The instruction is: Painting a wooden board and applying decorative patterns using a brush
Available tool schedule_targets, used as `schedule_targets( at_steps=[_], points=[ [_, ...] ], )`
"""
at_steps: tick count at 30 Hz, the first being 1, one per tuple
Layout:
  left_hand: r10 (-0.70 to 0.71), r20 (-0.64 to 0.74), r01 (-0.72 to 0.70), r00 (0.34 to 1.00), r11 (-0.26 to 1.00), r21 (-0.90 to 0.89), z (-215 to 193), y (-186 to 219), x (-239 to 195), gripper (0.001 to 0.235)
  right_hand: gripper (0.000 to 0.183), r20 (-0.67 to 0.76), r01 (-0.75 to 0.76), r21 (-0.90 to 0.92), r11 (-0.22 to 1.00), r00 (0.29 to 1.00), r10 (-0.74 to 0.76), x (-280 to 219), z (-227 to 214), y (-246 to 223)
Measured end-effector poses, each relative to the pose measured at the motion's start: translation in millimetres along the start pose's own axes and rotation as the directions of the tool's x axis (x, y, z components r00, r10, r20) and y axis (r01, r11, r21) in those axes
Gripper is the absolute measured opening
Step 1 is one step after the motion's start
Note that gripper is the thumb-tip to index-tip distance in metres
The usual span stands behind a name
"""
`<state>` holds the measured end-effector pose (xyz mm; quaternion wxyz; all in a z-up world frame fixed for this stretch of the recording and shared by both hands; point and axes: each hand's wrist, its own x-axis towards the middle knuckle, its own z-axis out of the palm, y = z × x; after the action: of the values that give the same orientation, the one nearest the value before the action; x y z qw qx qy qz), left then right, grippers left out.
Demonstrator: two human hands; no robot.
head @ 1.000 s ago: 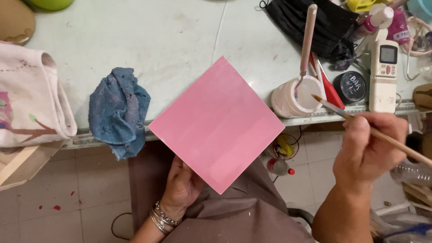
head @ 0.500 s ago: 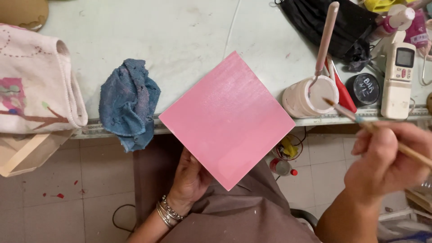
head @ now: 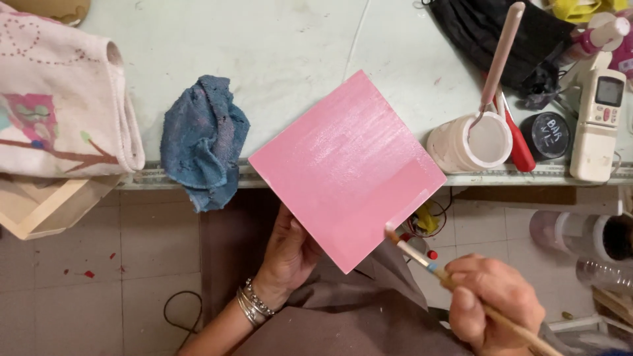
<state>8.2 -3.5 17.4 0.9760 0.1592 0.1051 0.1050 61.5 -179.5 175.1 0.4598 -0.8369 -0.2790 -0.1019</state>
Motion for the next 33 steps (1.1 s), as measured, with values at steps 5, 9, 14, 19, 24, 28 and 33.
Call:
schedule_targets(
  at_steps=[5,9,14,19,24,28,33],
  points=[
    [-0.022,-0.007,0.022,1.0,1.0,0.0,-12.1,-3.2,-2.0,0.051,0.018,-0.152,0.227,0.059,0.972,0.965,-0.216,-3.7,3.1,39.1],
    [-0.006,-0.007,0.006,1.0,1.0,0.028,-6.0,-1.0,-1.4,0.05,0.029,-0.318,0.204,-0.128,0.971,0.919,-0.235,-0.9,1.4,53.8],
    [0.03,0.055,-0.029,0.998,0.999,-0.014,-1.7,-0.5,-0.2,0.051,0.025,0.143,0.164,0.037,0.986,0.976,-0.167,-8.9,-1.0,12.7],
    [-0.002,0.056,0.002,0.998,1.0,-0.008,3.9,4.2,-0.9,0.056,0.038,0.228,0.198,0.131,0.971,0.948,-0.224,-13.4,9.3,2.7],
    [-0.002,0.06,0.004,0.998,0.999,-0.032,6.1,5.9,0.3,0.054,0.022,-0.146,0.204,-0.007,0.979,0.968,-0.203,-25.5,9.1,27.9],
    [0.014,0.064,-0.012,0.998,1.0,-0.028,4.8,4.9,0.3,0.054,0.033,0.174,0.25,-0.066,0.966,0.956,-0.235,-26.7,1.4,17.2],
    [0.01,0.087,-0.004,0.996,0.998,-0.063,4.4,6.0,0.9,0.049,0.013,0.502,0.232,0.162,0.959,0.817,-0.282,-15.3,-19.3,20.1]
  ],
)
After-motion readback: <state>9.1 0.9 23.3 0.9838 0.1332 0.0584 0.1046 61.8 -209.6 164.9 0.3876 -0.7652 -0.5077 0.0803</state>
